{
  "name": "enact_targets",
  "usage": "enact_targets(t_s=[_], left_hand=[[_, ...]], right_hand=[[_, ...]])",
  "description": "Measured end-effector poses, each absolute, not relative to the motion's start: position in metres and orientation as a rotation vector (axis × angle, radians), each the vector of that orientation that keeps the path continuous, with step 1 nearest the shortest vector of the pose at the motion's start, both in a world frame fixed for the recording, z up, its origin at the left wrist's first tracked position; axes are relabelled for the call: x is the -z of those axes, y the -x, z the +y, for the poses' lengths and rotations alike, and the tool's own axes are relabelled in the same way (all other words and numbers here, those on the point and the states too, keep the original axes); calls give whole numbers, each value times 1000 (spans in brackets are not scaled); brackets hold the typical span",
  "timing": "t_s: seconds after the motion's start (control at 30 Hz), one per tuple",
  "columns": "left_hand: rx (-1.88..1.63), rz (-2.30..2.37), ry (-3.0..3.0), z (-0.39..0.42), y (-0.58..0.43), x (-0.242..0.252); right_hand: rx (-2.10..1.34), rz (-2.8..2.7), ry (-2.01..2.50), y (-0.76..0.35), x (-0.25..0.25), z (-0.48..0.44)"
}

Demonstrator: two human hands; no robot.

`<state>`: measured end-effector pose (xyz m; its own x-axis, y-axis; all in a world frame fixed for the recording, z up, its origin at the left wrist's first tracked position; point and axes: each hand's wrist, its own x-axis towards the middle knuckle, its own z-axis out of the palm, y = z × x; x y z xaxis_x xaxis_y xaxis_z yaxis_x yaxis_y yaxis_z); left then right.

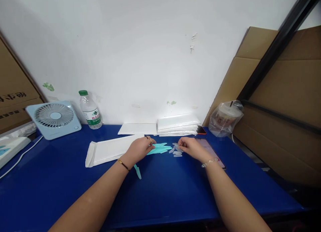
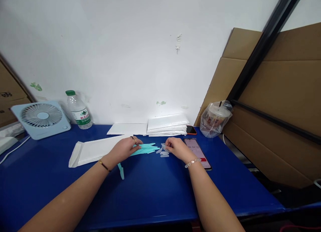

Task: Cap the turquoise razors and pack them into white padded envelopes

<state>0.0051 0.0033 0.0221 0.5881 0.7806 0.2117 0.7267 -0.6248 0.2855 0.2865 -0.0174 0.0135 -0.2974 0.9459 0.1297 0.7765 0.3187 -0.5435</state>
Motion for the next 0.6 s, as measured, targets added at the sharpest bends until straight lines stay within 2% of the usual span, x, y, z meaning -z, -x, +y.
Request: enact_targets(t_s=[0.07,0.17,0.27,0.37,0.43,0.6], left_hand=[[-418,1252,-2627,4,8,-28],[-139,1243,-2575,0,31,-39],[164,1378,-2446,-6,43,-44],[294,1347,-2364,-9,38,-42],[251,1215,-2366,-11,30,-38],[-118,1114,-2513,-19,7,-31]], right_hand=[[-437,-2168,1515,-285,-12,-16],[-372,-2173,1466,-278,-14,-19],[-423,-2174,1410,-269,-18,-26],[-547,-2193,1329,-257,-21,-34],[-690,-2199,1262,-248,-22,-39],[-1050,-2158,1139,-227,-17,-47]])
